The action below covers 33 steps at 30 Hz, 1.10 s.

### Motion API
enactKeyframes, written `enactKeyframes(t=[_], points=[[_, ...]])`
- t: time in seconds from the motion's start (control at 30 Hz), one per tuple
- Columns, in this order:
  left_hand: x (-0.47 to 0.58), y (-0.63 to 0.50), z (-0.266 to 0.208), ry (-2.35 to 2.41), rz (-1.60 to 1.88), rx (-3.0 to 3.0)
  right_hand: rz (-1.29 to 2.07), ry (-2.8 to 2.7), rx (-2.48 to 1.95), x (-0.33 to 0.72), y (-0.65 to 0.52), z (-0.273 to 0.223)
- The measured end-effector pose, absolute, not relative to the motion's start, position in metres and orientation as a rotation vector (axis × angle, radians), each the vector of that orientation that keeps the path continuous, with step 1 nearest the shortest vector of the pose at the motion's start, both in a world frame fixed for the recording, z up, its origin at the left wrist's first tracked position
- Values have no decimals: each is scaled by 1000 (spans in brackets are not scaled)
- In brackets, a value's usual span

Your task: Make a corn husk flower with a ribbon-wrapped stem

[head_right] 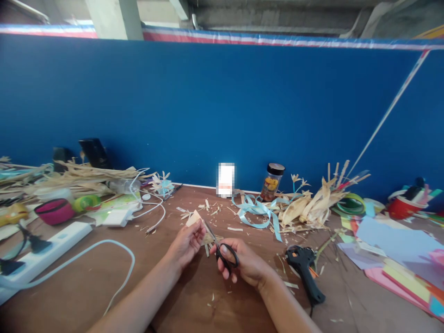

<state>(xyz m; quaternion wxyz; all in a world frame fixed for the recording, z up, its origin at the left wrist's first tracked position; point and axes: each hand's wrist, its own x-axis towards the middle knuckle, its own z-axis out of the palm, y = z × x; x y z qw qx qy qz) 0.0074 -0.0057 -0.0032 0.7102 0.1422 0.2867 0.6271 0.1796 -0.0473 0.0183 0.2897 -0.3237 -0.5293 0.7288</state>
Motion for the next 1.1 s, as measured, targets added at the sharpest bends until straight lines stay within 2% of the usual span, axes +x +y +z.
enactKeyframes(t=[1.1], points=[[8,-4,-4,702,1439,364,1866,-1425,-990,181,-47,25]])
